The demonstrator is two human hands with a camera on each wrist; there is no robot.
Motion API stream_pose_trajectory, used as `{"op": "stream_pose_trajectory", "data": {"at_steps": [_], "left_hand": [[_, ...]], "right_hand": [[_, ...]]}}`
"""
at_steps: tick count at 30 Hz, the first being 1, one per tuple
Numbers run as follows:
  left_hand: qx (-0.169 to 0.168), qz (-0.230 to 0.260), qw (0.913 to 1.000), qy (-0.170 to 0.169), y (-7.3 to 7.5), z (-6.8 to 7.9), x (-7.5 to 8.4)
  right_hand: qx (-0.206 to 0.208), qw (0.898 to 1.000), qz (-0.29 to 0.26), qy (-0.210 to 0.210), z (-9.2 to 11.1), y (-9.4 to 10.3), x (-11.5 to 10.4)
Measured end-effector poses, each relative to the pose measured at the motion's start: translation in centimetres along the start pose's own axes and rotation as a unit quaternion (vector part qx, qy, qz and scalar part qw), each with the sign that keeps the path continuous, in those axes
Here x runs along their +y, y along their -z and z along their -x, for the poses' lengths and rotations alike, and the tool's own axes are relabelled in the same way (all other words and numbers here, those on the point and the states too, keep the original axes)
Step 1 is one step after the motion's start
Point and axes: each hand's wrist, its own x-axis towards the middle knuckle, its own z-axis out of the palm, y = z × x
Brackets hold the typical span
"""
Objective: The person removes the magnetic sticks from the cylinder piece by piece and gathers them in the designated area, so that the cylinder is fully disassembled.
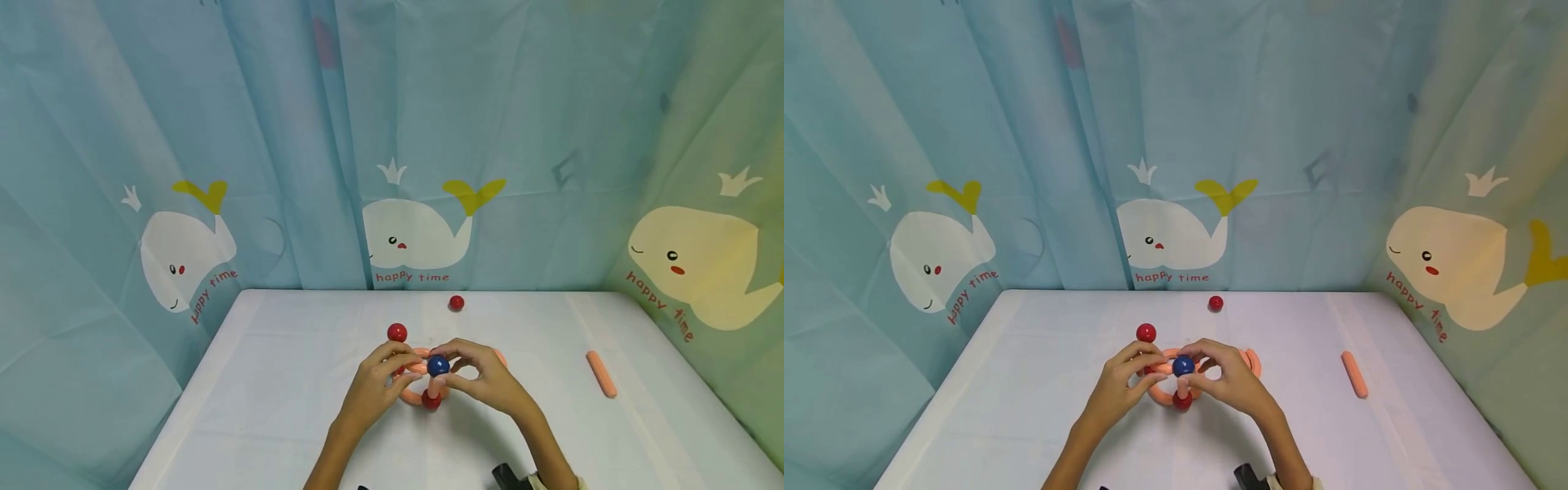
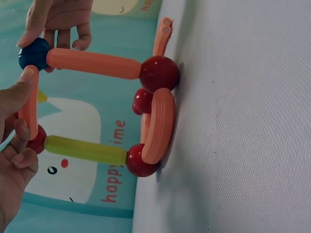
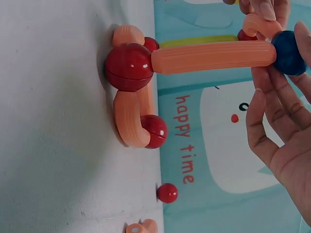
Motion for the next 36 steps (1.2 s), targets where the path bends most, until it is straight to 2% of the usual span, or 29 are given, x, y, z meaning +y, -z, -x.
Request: {"op": "stream_pose_trajectory", "data": {"at_steps": [7, 18, 28, 36], "left_hand": [[0.002, -0.020, 0.9998, -0.002, 0.02, -0.07, 0.09], [-0.003, -0.024, 0.9997, -0.008, -0.20, -0.15, 0.10], [-0.016, -0.091, 0.9948, -0.043, 0.27, -0.03, 0.30], [-0.027, -0.156, 0.9836, -0.086, 0.46, 0.11, -0.50]], "right_hand": [[0.005, 1.000, 0.017, 0.010, -0.21, 0.01, -0.09], [0.003, 1.000, 0.017, -0.004, -0.04, 0.34, 0.46], [0.010, 1.000, 0.013, -0.025, -0.01, 0.12, 0.42], [0.018, 1.000, 0.006, -0.008, -0.13, -0.42, 0.35]]}}
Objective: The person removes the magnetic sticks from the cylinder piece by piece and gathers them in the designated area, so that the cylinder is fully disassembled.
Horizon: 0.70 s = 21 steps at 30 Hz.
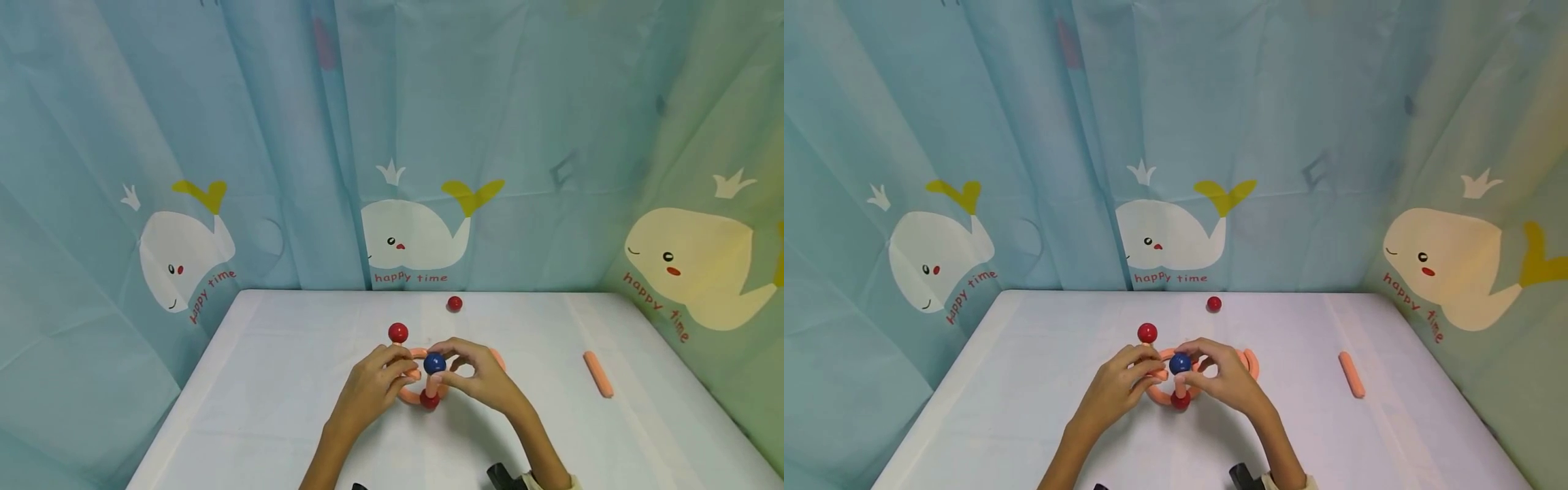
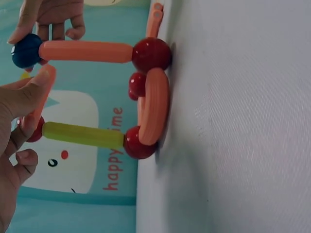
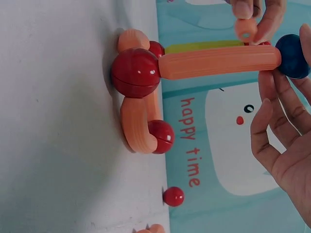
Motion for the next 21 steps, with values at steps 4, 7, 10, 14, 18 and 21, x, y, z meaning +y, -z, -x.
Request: {"op": "stream_pose_trajectory", "data": {"at_steps": [4, 7, 10, 14, 18, 21], "left_hand": [[0.005, -0.012, 0.9998, -0.016, -0.26, 0.19, -0.31], [0.006, -0.010, 0.9997, -0.021, -0.28, 0.24, -0.41], [0.016, -0.004, 0.9998, -0.015, -0.15, 0.17, -0.41], [0.050, -0.007, 0.9986, 0.012, 0.05, 0.18, -0.44], [0.079, -0.004, 0.9949, 0.064, 0.00, 0.35, -0.63], [0.085, 0.004, 0.9906, 0.108, -0.19, 0.51, -0.81]], "right_hand": [[0.007, 1.000, 0.004, 0.006, -0.09, -0.31, 0.04], [0.008, 1.000, 0.003, 0.009, -0.15, -0.50, 0.07], [0.009, 1.000, 0.005, 0.011, -0.14, -0.59, 0.12], [0.007, 1.000, 0.008, 0.005, -0.08, -0.58, 0.16], [0.004, 1.000, 0.013, -0.006, -0.02, -0.50, 0.16], [0.002, 1.000, 0.017, -0.010, -0.01, -0.41, 0.12]]}}
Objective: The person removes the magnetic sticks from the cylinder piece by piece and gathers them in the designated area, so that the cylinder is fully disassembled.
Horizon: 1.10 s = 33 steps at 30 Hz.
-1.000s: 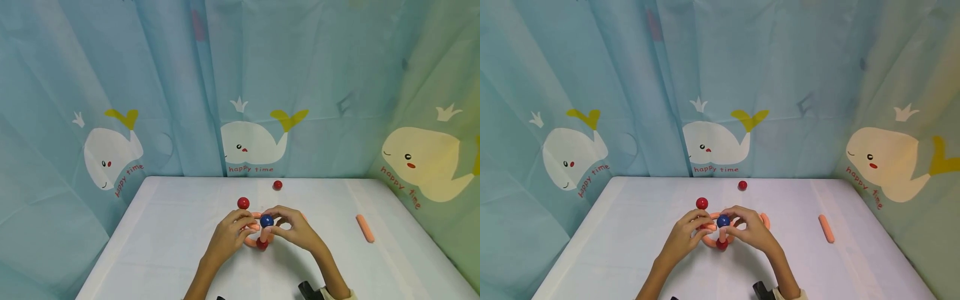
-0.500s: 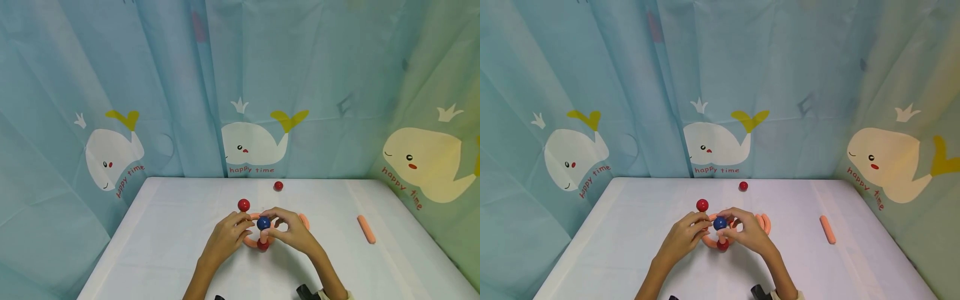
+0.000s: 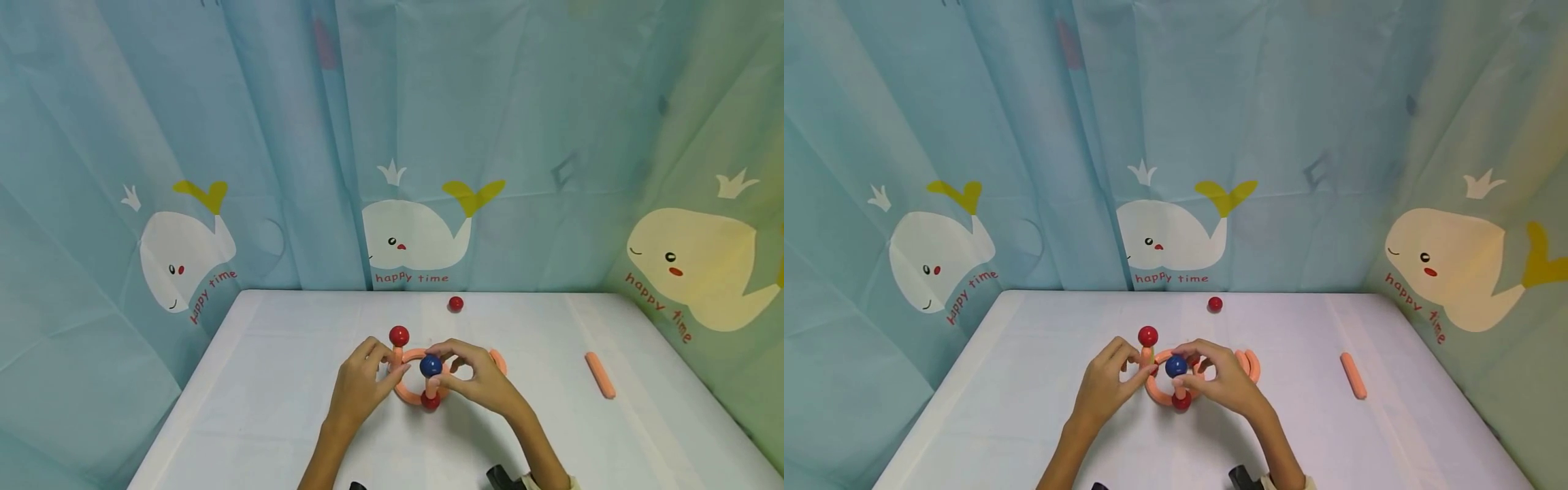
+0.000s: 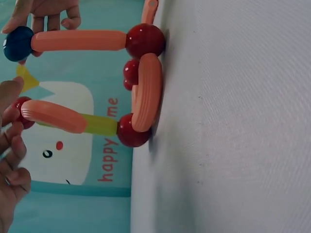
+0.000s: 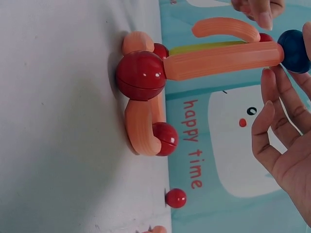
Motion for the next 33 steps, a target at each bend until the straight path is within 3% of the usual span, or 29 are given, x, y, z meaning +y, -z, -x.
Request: {"op": "stream_pose_trajectory", "data": {"at_steps": [8, 14, 17, 22, 28, 33], "left_hand": [[-0.021, 0.010, 0.9957, 0.090, -0.5, 0.4, -0.2], [-0.034, 0.019, 0.9908, 0.129, -0.9, 0.5, -0.1], [-0.037, 0.030, 0.9882, 0.145, -1.1, 0.6, -0.1], [-0.035, 0.062, 0.9839, 0.164, -1.5, 0.8, 0.0], [-0.027, 0.099, 0.9790, 0.176, -1.8, 0.9, 0.0], [-0.021, 0.112, 0.9773, 0.179, -2.0, 0.9, -0.2]], "right_hand": [[0.000, 1.000, -0.004, 0.000, -0.1, 0.5, 0.2], [0.046, 0.999, 0.022, -0.009, -1.3, 0.9, 0.4], [0.049, 0.998, 0.015, -0.021, -2.4, 0.9, 0.7], [-0.030, 0.996, -0.074, -0.045, -4.2, 0.6, 1.8], [-0.155, 0.972, -0.174, -0.012, -6.1, -0.1, 3.0], [-0.188, 0.959, -0.214, 0.009, -7.2, -0.7, 3.4]]}}
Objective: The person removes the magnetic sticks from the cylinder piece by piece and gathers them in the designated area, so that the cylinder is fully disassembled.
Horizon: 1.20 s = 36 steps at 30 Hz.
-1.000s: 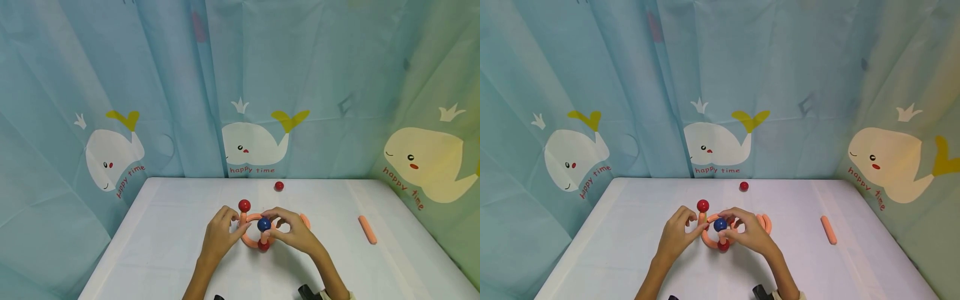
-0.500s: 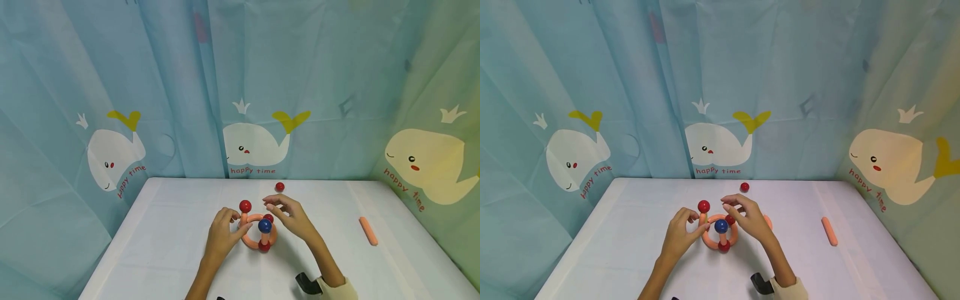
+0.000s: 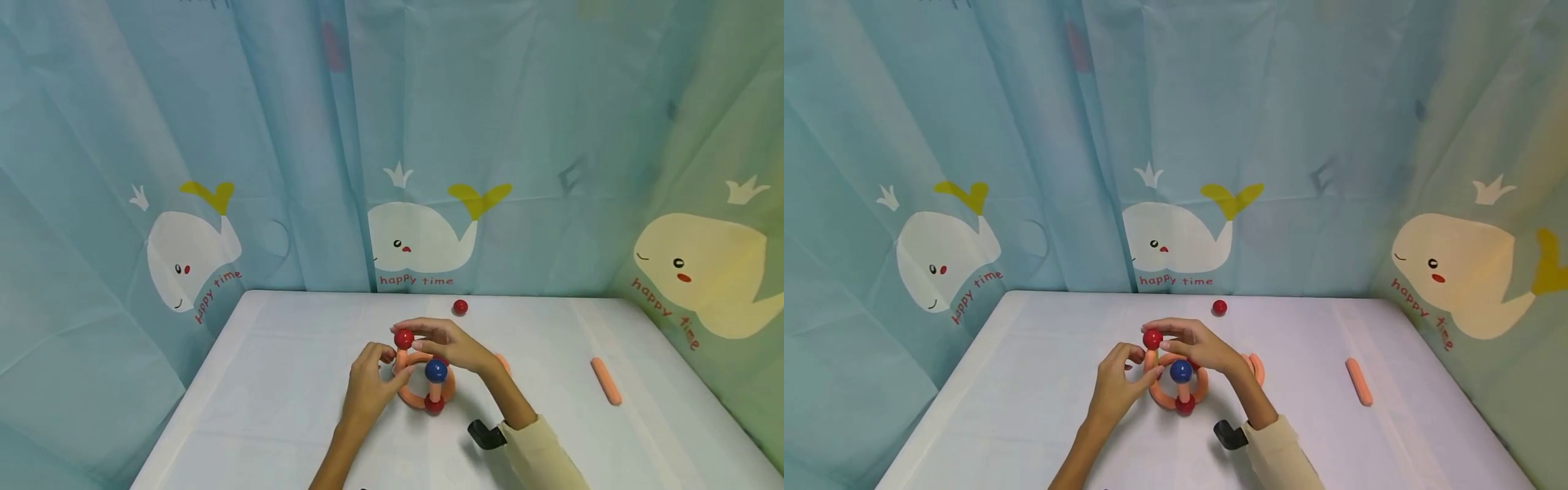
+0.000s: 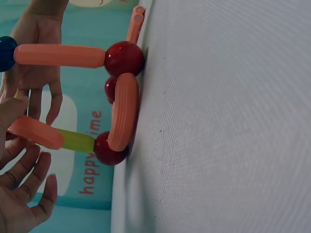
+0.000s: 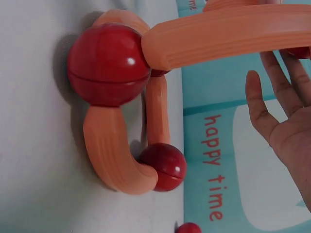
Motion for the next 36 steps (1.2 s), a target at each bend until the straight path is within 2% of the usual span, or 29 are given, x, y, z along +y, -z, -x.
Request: {"op": "stream_pose_trajectory", "data": {"at_steps": [7, 10, 18, 25, 33, 36], "left_hand": [[0.014, 0.017, 0.9996, 0.015, -0.05, -0.10, 0.06], [0.029, 0.021, 0.9991, 0.022, -0.07, -0.22, 0.08], [0.079, 0.035, 0.9962, -0.011, 0.01, -0.28, -0.06], [0.076, 0.041, 0.9962, -0.012, 0.09, -0.24, -0.13], [0.072, 0.022, 0.9960, -0.049, 0.38, -0.42, -0.44], [0.064, 0.014, 0.9970, -0.040, 0.56, -0.41, -0.86]], "right_hand": [[0.029, 0.999, -0.008, -0.023, -0.58, -0.20, 0.47], [0.038, 0.999, -0.011, -0.026, -0.70, -0.33, 0.38], [0.065, 0.997, 0.009, -0.050, -0.80, -0.62, -0.12], [0.074, 0.995, 0.033, -0.053, -0.96, -0.59, -0.30], [0.078, 0.995, 0.041, -0.040, -1.08, -0.41, 0.18], [0.081, 0.995, 0.039, -0.042, -1.06, -0.40, 0.22]]}}
